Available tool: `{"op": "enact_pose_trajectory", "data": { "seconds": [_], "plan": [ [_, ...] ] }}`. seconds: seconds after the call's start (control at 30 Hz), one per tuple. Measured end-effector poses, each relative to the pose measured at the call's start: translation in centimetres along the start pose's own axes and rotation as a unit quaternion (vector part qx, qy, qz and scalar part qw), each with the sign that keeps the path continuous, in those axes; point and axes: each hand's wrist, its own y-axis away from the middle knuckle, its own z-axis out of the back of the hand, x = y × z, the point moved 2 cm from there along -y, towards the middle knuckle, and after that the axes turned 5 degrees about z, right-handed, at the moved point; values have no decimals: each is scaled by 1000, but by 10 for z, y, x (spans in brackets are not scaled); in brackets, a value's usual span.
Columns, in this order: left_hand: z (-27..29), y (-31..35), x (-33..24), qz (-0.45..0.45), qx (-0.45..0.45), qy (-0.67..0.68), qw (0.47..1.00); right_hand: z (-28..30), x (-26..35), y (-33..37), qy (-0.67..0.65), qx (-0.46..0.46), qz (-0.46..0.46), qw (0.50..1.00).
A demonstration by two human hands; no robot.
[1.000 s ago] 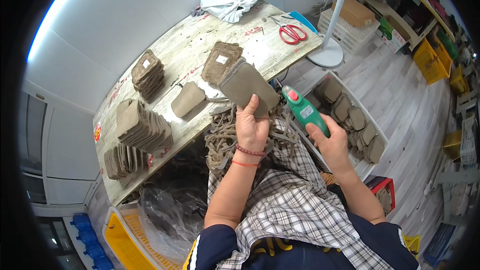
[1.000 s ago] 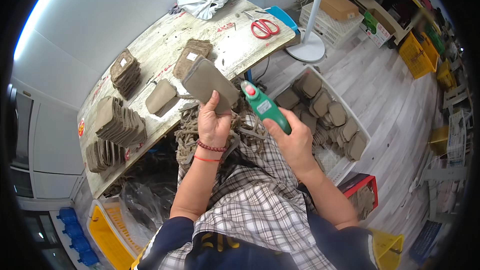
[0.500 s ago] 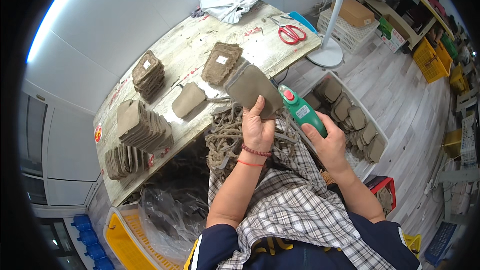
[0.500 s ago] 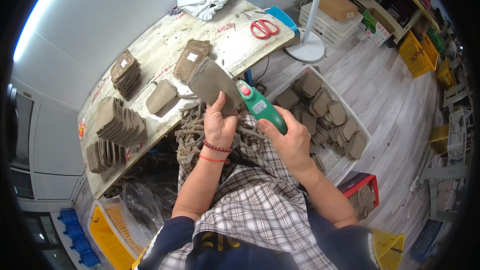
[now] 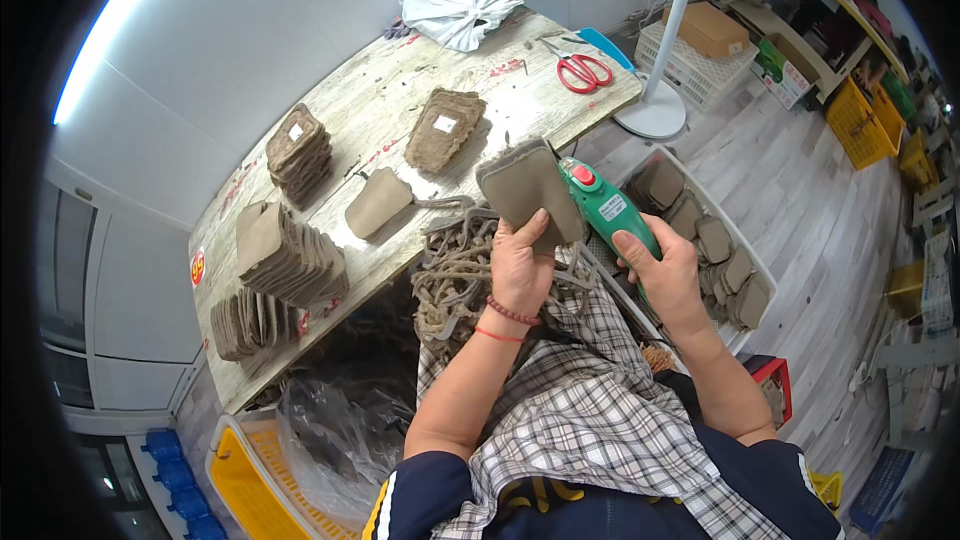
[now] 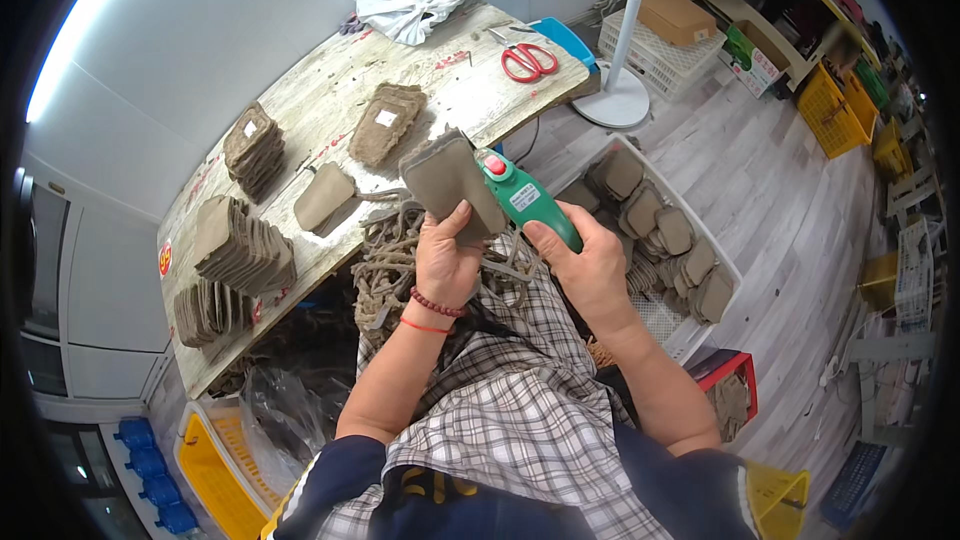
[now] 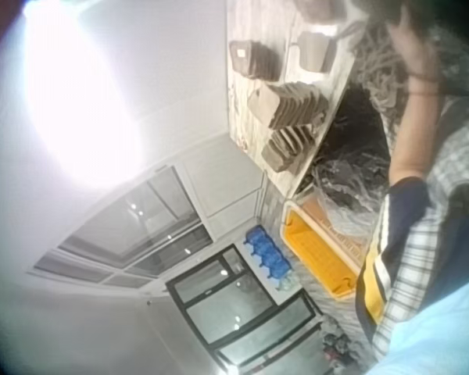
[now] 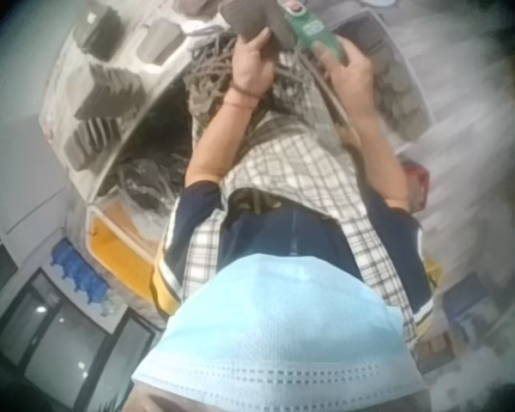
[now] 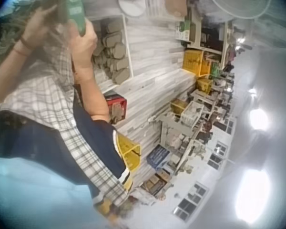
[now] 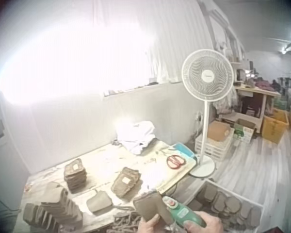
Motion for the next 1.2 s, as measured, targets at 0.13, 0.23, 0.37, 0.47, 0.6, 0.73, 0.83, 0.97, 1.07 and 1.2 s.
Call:
{"op": "enact_pose_trajectory", "data": {
  "seconds": [0.13, 0.23, 0.37, 0.47, 0.6, 0.73, 0.83, 0.97, 1.07, 1.2],
  "plan": [
    [4, 1, -18, 3, 29, -91, 995, 13, 2, 2, -50, 28, -37, 998],
    [13, -1, -32, 10, 37, -155, 987, 23, -3, 4, -72, 53, -53, 995],
    [21, -3, -56, 72, 48, -231, 969, 31, -4, 4, -74, 85, -74, 991],
    [14, 2, -71, 114, 36, -276, 954, 39, -8, 5, -50, 112, -75, 990],
    [8, 6, -84, 168, 40, -340, 925, 46, -12, 6, 21, 131, -33, 991],
    [5, 11, -83, 222, 39, -350, 909, 44, -7, 8, 82, 133, -25, 987],
    [7, 12, -79, 252, 42, -361, 897, 38, -15, 8, 76, 123, -32, 989],
    [7, 14, -76, 269, 38, -386, 882, 30, -17, 3, 22, 143, -67, 987],
    [9, 12, -82, 295, 57, -435, 849, 29, -18, -2, 2, 174, -84, 981],
    [-1, 9, -103, 249, 57, -585, 770, 33, -16, -5, -23, 201, -105, 974]
  ]
}}
